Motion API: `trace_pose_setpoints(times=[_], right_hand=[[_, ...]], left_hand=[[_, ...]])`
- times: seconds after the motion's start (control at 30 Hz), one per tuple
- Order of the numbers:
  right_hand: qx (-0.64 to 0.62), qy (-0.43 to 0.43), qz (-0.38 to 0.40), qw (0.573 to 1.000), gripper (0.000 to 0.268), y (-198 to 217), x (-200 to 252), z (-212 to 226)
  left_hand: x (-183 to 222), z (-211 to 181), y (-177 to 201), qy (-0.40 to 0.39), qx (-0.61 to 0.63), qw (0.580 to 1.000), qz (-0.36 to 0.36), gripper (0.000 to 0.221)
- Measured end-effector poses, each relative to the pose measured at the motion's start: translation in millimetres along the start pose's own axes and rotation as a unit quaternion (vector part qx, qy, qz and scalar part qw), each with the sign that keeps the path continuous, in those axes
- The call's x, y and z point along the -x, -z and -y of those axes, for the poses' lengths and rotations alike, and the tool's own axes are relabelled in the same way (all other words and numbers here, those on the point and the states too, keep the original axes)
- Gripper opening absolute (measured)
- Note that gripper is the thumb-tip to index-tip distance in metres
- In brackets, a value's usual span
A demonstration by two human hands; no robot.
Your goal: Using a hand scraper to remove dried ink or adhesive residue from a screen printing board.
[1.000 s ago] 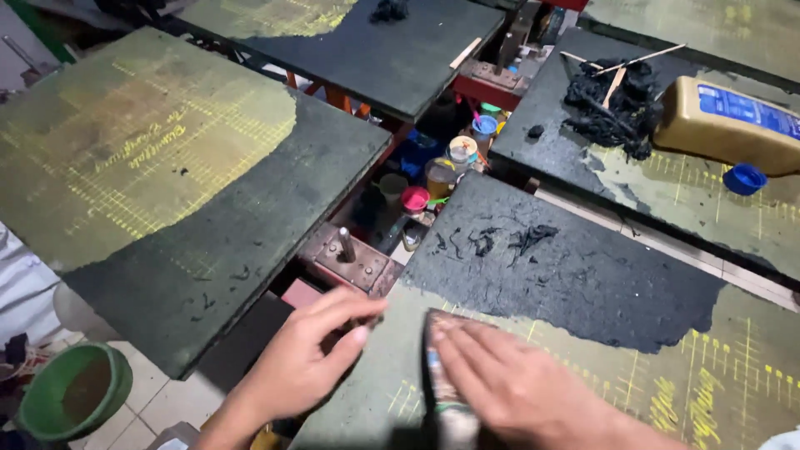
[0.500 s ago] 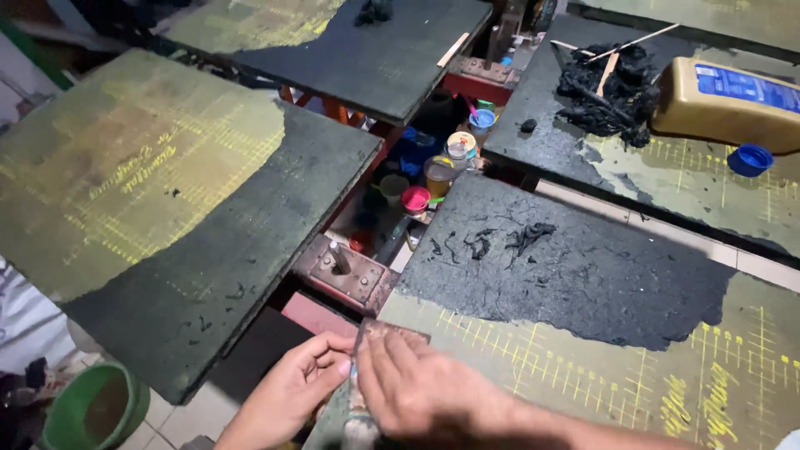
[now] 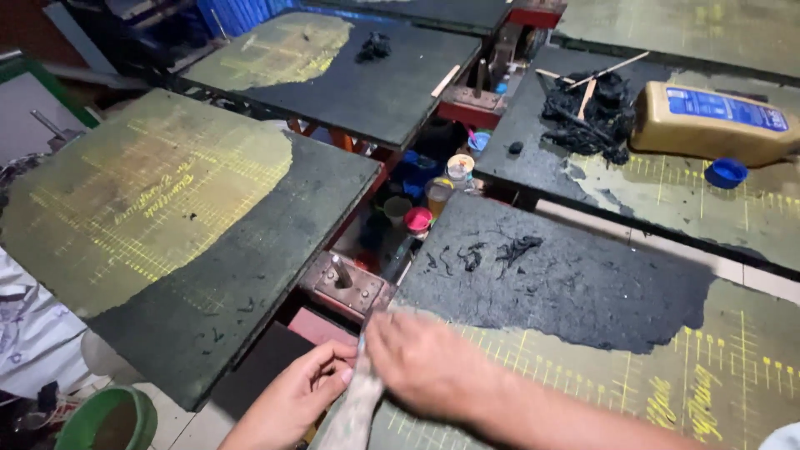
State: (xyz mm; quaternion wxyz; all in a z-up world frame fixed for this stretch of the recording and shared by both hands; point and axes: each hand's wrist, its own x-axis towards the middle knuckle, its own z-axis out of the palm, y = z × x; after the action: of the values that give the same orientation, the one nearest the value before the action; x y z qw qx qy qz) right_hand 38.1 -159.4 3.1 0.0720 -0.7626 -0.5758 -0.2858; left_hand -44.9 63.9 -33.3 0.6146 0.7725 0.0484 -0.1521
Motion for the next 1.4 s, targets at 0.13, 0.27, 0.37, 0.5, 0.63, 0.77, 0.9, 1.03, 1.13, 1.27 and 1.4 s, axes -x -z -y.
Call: trace_pose_setpoints(times=[0.13, 0.27, 0.37, 0.5, 0.63, 0.77, 0.9, 1.03, 1.13, 1.27, 1.4], right_hand=[[-0.010, -0.042, 0.001, 0.999, 0.011, -7.8, -3.9, -18.8], [-0.015, -0.026, -0.014, 0.999, 0.016, -17.6, 6.2, -23.3], [-0.128, -0.060, -0.014, 0.990, 0.011, -3.1, 11.1, -26.1], [-0.075, -0.024, 0.016, 0.997, 0.010, 42.3, 27.0, -41.8], [-0.163, -0.045, 0.067, 0.983, 0.045, 81.5, 80.9, -72.4], [-0.159, -0.083, 0.103, 0.978, 0.045, 123.1, 160.6, -82.4], [-0.183, -0.115, 0.144, 0.966, 0.045, 131.1, 200.3, -75.7], [-0.198, -0.148, 0.250, 0.936, 0.079, 136.3, 200.4, -63.9], [-0.160, -0.140, 0.241, 0.947, 0.082, 133.1, 199.2, -59.7], [-0.152, -0.165, 0.107, 0.969, 0.047, 136.1, 198.4, -60.2], [-0.113, -0.210, -0.012, 0.971, 0.034, 123.1, 213.6, -73.1]], left_hand=[[-4.8, 19.1, 1.3, 0.002, 0.091, 0.996, 0.008, 0.034], [-6.4, 33.0, 12.8, -0.035, -0.032, 0.999, 0.011, 0.038], [-13.9, 39.9, 27.2, -0.003, -0.156, 0.988, -0.014, 0.042], [-2.3, 6.5, 5.6, 0.037, -0.230, 0.961, -0.152, 0.042], [13.1, -106.5, -46.7, 0.199, -0.404, 0.880, -0.153, 0.044], [-5.5, -93.0, -48.4, 0.036, -0.464, 0.882, -0.071, 0.058], [-32.4, -123.0, -77.8, -0.183, -0.482, 0.855, 0.058, 0.049], [-67.3, -157.8, -113.0, -0.182, -0.504, 0.832, 0.142, 0.041], [-90.5, -162.4, -132.0, -0.195, -0.535, 0.807, 0.155, 0.027], [-112.8, -159.2, -136.6, -0.197, -0.562, 0.791, 0.145, 0.025], [-123.6, -154.1, -140.6, -0.227, -0.521, 0.816, 0.105, 0.022]])
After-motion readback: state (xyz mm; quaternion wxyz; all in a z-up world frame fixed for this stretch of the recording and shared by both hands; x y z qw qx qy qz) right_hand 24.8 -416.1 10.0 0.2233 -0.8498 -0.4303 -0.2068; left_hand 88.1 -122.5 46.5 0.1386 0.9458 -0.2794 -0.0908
